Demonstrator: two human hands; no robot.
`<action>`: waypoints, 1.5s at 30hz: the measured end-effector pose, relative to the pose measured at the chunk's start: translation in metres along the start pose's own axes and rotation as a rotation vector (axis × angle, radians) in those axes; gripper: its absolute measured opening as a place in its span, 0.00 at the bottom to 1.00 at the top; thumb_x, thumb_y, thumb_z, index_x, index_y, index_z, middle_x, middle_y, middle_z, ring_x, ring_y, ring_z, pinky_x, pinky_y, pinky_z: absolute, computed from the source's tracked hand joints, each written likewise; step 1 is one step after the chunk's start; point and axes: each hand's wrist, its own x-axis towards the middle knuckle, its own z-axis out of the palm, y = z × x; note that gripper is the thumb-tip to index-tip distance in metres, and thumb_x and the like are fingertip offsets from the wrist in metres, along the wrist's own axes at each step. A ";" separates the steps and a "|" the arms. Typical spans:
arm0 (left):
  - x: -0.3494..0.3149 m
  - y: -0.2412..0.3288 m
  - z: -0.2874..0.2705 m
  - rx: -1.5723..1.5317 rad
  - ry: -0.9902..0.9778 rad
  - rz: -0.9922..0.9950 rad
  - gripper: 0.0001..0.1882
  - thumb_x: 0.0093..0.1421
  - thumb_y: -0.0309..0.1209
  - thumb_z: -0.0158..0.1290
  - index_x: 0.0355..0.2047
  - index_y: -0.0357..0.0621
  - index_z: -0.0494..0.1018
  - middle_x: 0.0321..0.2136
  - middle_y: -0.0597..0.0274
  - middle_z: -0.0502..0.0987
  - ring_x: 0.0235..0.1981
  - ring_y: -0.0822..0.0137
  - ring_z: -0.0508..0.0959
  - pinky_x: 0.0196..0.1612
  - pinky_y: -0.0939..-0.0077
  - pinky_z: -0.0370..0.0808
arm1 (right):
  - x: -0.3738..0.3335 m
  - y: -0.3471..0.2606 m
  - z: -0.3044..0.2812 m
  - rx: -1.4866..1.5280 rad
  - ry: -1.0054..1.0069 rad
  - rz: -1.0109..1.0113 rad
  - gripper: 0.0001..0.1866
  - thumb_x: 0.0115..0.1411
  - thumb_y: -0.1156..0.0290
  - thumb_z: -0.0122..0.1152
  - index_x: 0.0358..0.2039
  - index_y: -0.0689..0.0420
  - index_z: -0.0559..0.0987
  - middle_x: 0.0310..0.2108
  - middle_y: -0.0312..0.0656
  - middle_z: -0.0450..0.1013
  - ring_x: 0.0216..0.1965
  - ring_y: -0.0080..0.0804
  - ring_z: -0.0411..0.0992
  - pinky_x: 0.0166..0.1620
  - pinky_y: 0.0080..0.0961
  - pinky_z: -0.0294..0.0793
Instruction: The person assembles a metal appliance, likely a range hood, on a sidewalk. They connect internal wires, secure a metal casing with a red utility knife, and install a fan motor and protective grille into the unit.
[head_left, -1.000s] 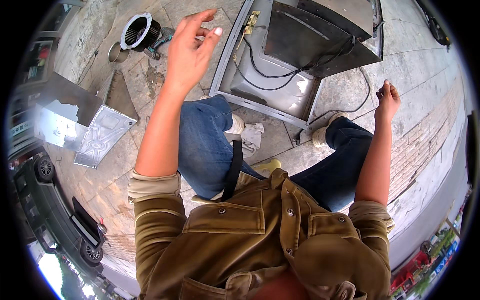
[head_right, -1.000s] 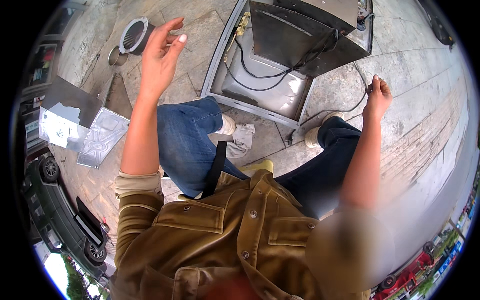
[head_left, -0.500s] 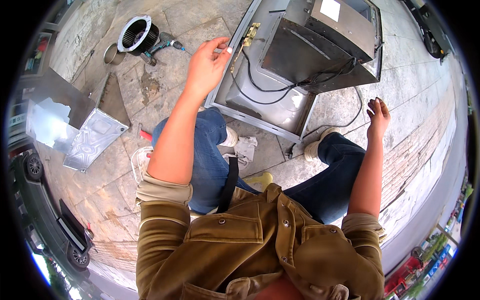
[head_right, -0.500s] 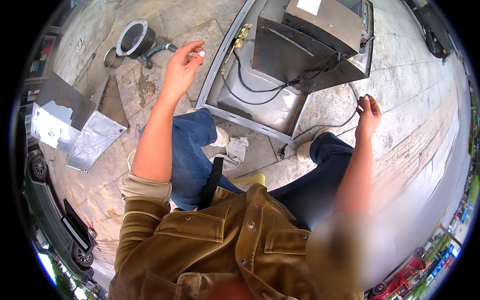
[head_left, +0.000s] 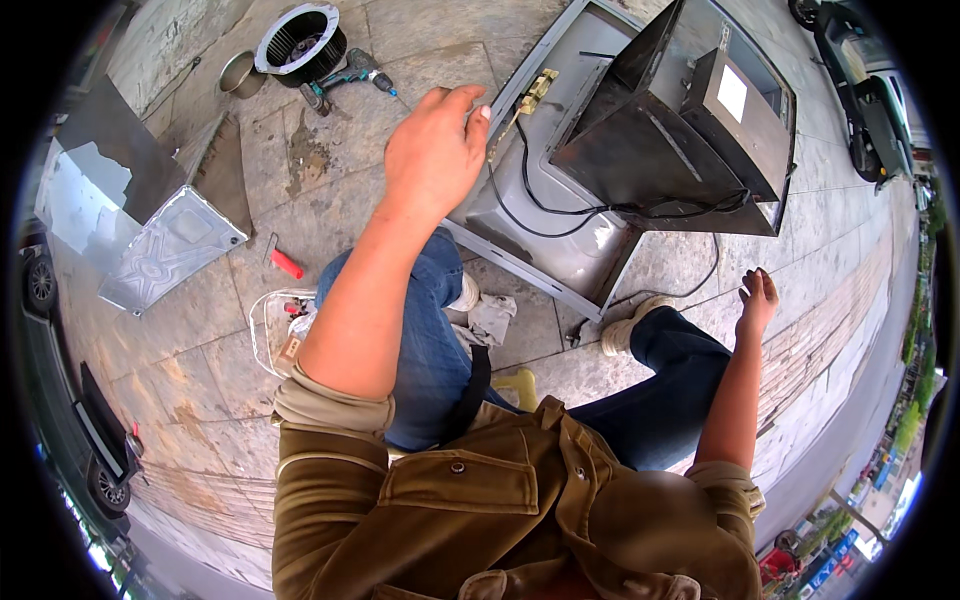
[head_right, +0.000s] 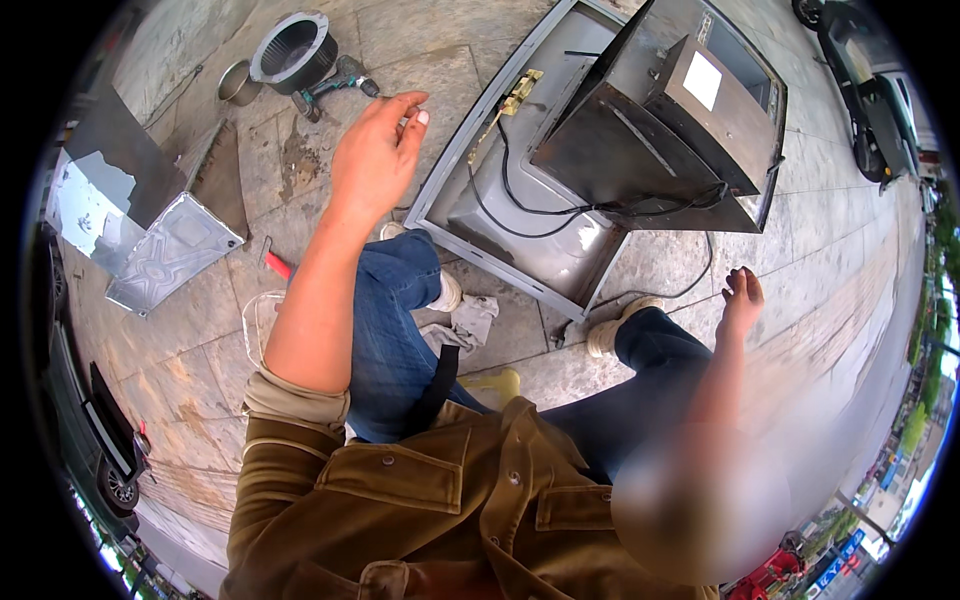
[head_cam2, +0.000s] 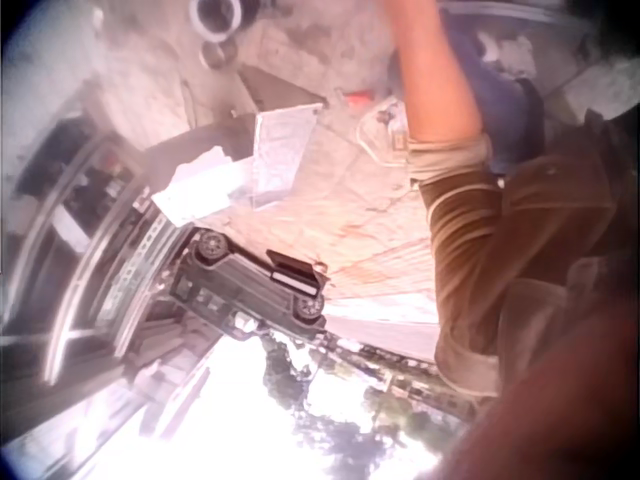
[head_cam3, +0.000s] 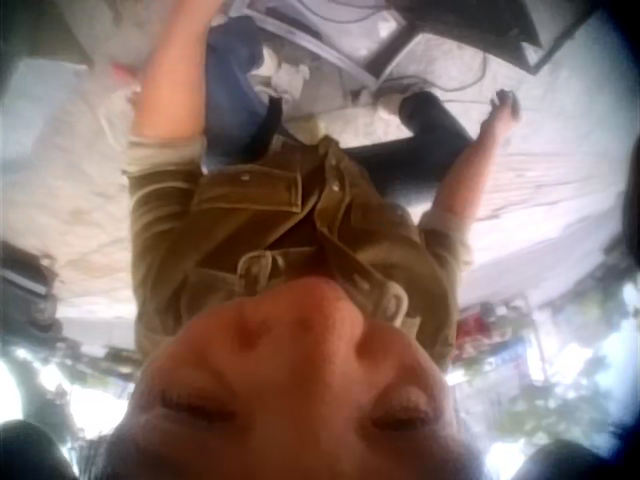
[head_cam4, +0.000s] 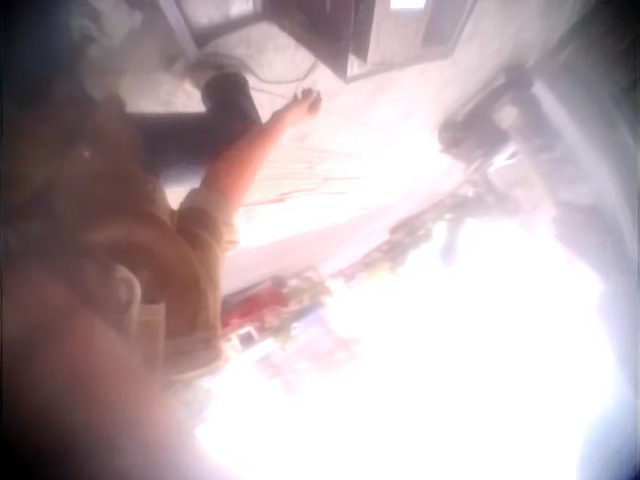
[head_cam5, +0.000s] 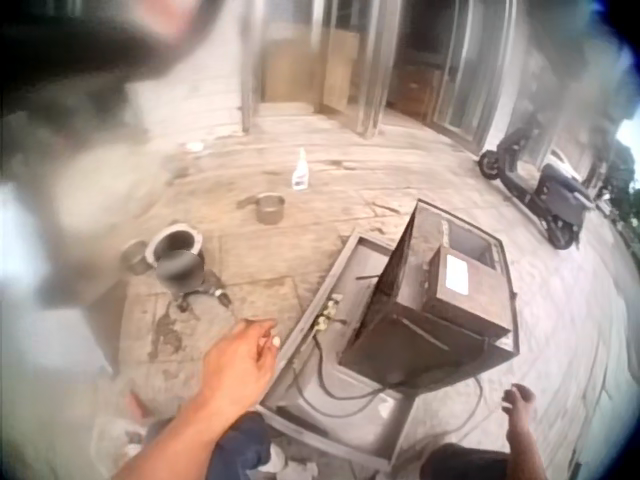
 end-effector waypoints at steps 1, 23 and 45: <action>-0.001 -0.002 -0.002 0.017 0.002 0.001 0.14 0.64 0.37 0.49 0.47 0.49 0.75 0.35 0.58 0.77 0.31 0.59 0.78 0.37 0.66 0.74 | 0.000 0.000 0.000 -0.017 0.001 -0.008 0.16 0.64 0.64 0.56 0.47 0.60 0.75 0.40 0.40 0.77 0.41 0.29 0.75 0.41 0.28 0.74; -0.012 0.051 0.009 -0.047 -0.284 0.257 0.14 0.62 0.36 0.51 0.45 0.45 0.74 0.31 0.57 0.74 0.34 0.54 0.77 0.35 0.61 0.75 | 0.008 -0.004 -0.003 -0.251 0.060 -0.110 0.13 0.63 0.67 0.55 0.44 0.61 0.76 0.33 0.36 0.76 0.33 0.21 0.73 0.31 0.19 0.69; -0.022 0.058 0.035 0.042 -0.509 0.343 0.15 0.59 0.40 0.52 0.34 0.39 0.73 0.29 0.52 0.74 0.30 0.54 0.78 0.25 0.54 0.76 | 0.029 -0.055 0.027 0.092 -0.037 -0.017 0.24 0.67 0.61 0.48 0.58 0.62 0.67 0.53 0.48 0.72 0.57 0.41 0.69 0.56 0.41 0.67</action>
